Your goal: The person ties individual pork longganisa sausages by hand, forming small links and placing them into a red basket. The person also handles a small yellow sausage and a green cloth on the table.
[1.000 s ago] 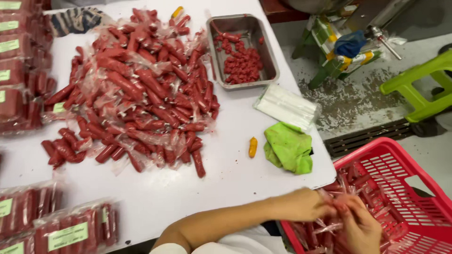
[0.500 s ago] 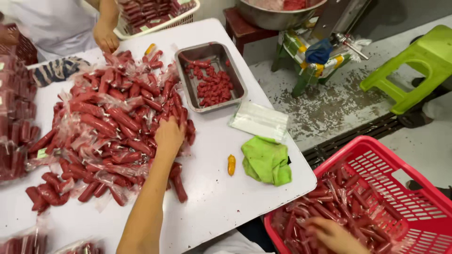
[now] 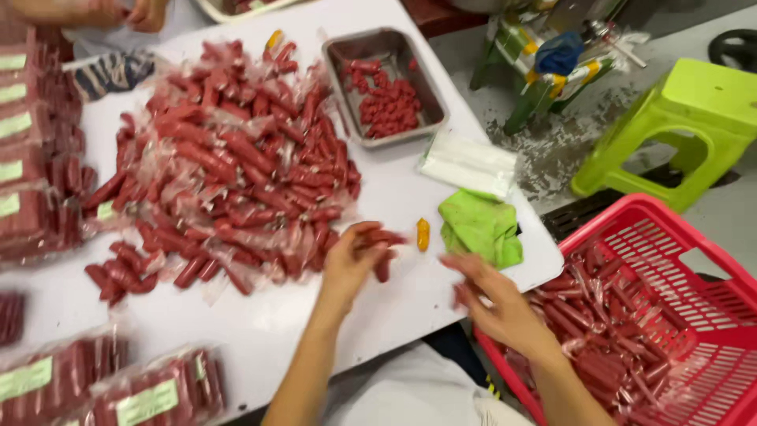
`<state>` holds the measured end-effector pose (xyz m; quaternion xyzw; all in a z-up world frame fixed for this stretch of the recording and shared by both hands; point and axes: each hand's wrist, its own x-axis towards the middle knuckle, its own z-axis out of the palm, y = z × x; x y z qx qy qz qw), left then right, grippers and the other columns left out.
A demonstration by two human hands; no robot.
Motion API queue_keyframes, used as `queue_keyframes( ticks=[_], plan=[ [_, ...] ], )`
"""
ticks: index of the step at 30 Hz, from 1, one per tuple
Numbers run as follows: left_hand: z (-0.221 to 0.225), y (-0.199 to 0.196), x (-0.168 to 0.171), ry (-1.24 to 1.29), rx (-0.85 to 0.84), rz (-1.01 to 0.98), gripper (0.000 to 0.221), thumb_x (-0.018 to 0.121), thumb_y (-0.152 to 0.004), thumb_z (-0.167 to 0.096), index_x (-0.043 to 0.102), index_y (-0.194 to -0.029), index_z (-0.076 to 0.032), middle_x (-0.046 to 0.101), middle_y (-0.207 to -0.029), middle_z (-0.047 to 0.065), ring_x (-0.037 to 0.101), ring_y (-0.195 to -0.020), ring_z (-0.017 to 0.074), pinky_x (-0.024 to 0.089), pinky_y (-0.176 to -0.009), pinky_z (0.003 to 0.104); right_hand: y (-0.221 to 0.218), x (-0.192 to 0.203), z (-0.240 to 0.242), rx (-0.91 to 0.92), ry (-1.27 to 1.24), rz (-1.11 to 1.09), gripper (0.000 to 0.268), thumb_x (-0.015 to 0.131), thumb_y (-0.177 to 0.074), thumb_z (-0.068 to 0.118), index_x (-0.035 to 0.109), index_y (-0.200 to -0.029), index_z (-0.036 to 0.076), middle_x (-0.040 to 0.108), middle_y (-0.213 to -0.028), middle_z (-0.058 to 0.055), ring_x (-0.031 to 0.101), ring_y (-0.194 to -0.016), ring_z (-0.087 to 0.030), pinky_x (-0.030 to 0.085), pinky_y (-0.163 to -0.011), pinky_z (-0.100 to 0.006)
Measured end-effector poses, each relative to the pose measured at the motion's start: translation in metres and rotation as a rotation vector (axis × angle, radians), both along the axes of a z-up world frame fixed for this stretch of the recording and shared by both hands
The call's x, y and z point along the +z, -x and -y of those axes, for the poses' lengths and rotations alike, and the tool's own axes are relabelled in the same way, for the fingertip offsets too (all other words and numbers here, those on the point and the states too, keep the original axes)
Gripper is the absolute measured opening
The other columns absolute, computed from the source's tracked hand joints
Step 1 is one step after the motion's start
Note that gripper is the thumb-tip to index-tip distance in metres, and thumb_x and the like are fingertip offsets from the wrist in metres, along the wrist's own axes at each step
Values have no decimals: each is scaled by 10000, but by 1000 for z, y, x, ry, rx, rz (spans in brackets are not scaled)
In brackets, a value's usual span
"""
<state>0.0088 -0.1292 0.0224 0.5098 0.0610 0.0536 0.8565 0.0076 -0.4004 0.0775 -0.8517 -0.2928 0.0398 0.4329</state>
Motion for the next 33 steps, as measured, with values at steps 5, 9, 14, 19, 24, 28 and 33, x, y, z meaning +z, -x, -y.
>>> queue_keyframes(
  ticks=[5,9,14,19,24,28,33],
  plan=[
    [-2,47,43,-525,83,75,401,744,-860,-16,682,-1247,-97,746,-999,117,723,-919,216,608,-821,350,-18,26,-110,233,21,246,574,568,-910,-17,491,-1470,83,665,-1189,-195,699,-911,-451,576,-696,-533],
    [-28,82,35,-706,134,2,433,784,-831,-145,667,-1247,-163,730,-980,142,746,-960,318,629,-840,384,-21,27,-123,350,80,370,335,596,-935,7,659,-1249,106,675,-1022,-70,703,-881,-338,585,-745,-401],
    [-12,91,-13,-730,-96,-22,318,522,-1075,-288,713,-879,-126,672,-667,48,636,-606,179,528,-551,301,-26,26,-114,461,222,440,196,616,-941,-7,667,-1100,95,609,-899,-45,660,-831,-296,566,-711,-379],
    [-9,67,-4,-276,-311,-192,339,484,-1087,-318,678,-1037,-45,712,-775,134,713,-676,196,601,-608,289,-29,19,-86,312,378,420,304,571,-961,46,593,-1252,133,596,-1127,-86,681,-850,-378,583,-673,-463],
    [13,28,-18,-388,-368,-255,319,482,-1070,-253,685,-1217,-56,704,-749,91,652,-637,138,470,-409,177,-23,15,-75,342,352,157,513,515,-998,157,402,-1498,153,429,-1528,-160,662,-879,-572,586,-707,-641],
    [42,14,11,-1078,-314,-39,238,466,-988,-123,656,-1089,-21,662,-896,191,681,-868,367,560,-718,449,-45,-50,-51,205,413,632,165,604,-974,277,563,-1044,134,496,-941,-23,622,-869,-308,525,-642,-405],
    [86,1,3,-1213,-371,-57,343,380,-1027,-245,616,-961,-5,594,-785,199,651,-771,405,524,-626,482,-57,-84,-1,206,269,772,207,623,-945,279,532,-823,140,443,-812,-34,572,-849,-330,470,-660,-417]
  ],
)
